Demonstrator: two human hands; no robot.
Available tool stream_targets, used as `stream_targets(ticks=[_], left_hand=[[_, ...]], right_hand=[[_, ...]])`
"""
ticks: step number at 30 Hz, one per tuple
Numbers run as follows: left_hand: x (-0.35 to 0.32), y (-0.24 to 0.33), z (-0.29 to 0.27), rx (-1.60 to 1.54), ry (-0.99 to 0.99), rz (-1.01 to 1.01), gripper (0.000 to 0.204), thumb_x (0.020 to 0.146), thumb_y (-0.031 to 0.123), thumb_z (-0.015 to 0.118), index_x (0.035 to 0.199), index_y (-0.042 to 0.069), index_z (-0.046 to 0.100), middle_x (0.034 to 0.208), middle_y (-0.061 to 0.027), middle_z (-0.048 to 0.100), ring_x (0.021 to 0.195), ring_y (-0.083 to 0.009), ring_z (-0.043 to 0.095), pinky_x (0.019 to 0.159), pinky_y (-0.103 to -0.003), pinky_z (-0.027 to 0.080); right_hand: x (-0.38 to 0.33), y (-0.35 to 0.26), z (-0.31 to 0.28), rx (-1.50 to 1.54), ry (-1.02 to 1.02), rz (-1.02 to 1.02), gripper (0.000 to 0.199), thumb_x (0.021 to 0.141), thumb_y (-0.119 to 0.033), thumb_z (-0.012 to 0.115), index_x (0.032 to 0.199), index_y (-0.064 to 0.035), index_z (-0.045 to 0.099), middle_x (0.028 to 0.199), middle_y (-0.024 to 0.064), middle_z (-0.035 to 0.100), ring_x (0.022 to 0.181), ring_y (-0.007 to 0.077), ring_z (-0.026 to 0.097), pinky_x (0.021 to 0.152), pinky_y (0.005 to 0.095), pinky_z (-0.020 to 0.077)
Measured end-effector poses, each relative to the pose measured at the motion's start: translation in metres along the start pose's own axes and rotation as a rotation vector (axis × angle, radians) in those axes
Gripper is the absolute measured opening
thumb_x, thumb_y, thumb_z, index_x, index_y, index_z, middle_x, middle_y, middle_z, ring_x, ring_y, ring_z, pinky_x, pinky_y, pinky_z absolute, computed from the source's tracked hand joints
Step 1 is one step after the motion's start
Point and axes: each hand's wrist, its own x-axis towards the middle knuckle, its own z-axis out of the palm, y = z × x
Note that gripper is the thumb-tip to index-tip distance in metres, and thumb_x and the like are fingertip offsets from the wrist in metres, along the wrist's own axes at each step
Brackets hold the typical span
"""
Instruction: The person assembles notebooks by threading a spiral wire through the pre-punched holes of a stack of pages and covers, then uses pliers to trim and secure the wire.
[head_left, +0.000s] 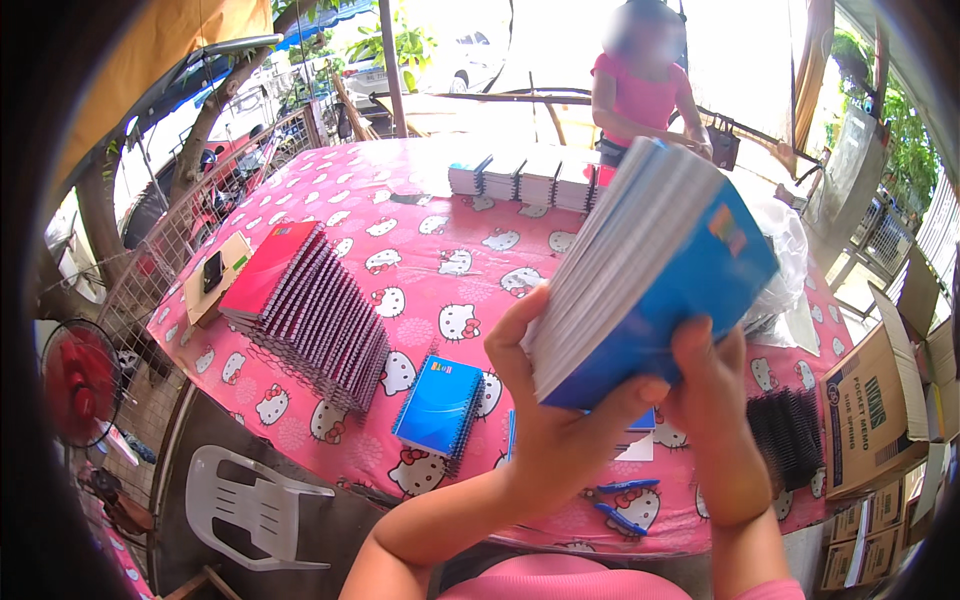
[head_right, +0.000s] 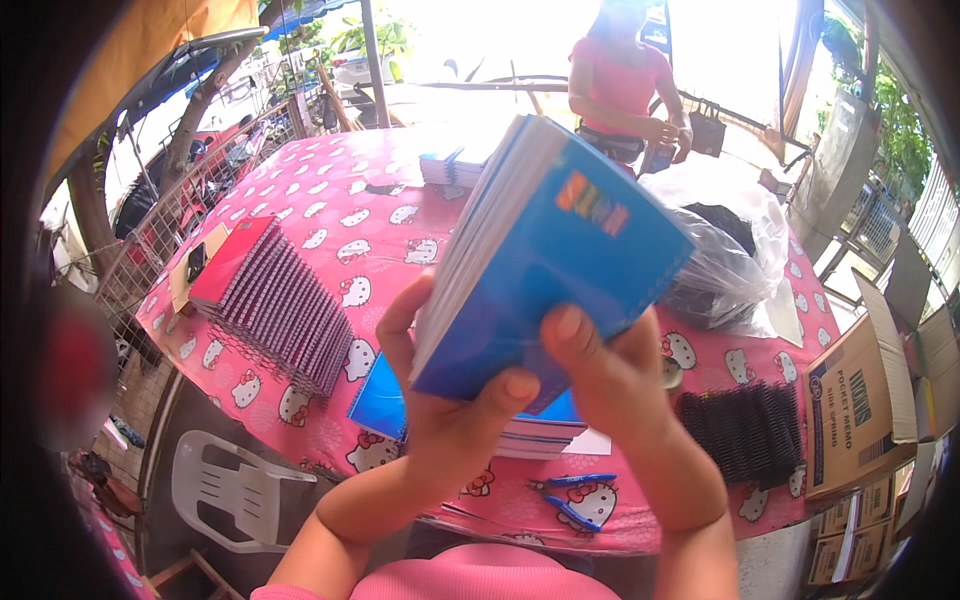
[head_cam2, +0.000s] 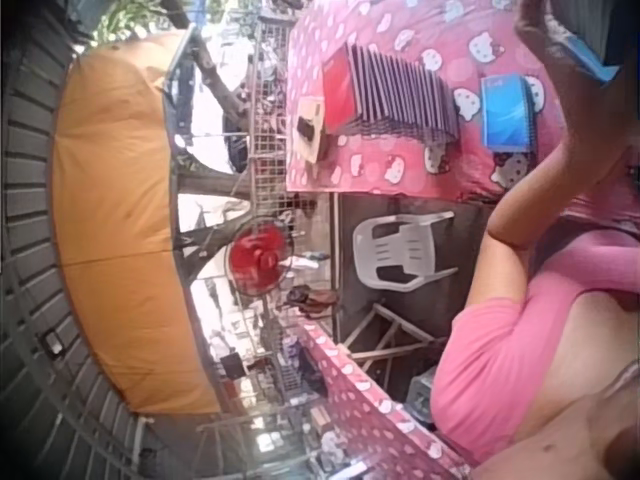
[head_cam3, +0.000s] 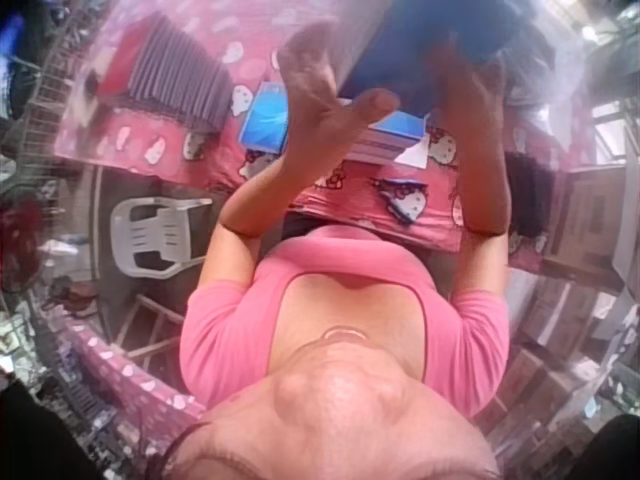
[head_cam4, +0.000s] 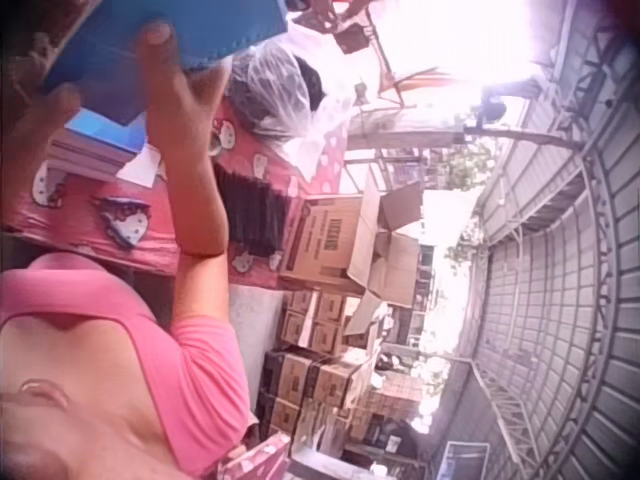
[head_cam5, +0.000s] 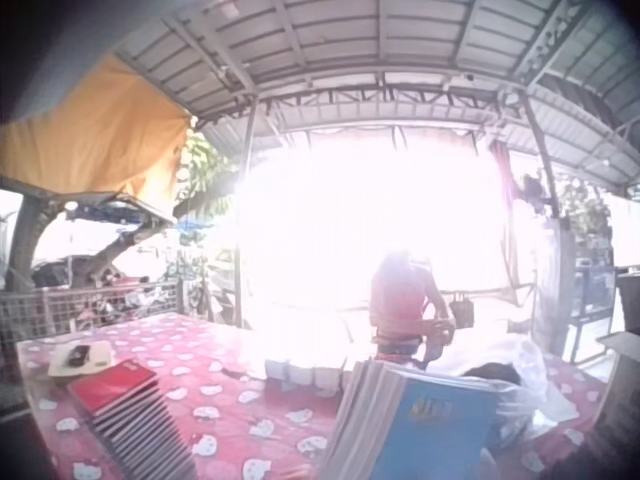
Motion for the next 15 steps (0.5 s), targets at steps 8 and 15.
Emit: stream_targets(ticks=[8,15], left_hand=[[0.024,0.033,-0.080,0.011,0.177,-0.362,0.081,0.084,0.030,0.072,0.142,0.006,0.021,0.144,-0.0130,0.025,0.138,-0.0281,0.022,0.113,-0.044,0.017],[0.002,-0.011,-0.070,0.038,-0.084,-0.763,0.073,0.087,0.028,0.068,0.140,0.003,0.024,0.137,-0.0196,0.032,0.133,-0.0259,0.032,0.107,-0.041,0.032]], right_hand=[[0.097,-0.033,-0.041,-0.428,-0.805,0.674,0.063,0.072,-0.030,0.084,0.118,0.0041,0.059,0.100,0.0075,0.067,0.090,0.0131,0.063,0.080,0.0266,0.0516],[0.101,0.027,-0.040,-0.872,-1.061,0.944,0.070,0.069,-0.045,0.083,0.117,0.0011,0.060,0.097,0.0120,0.070,0.089,0.0196,0.069,0.077,0.0305,0.0557]])
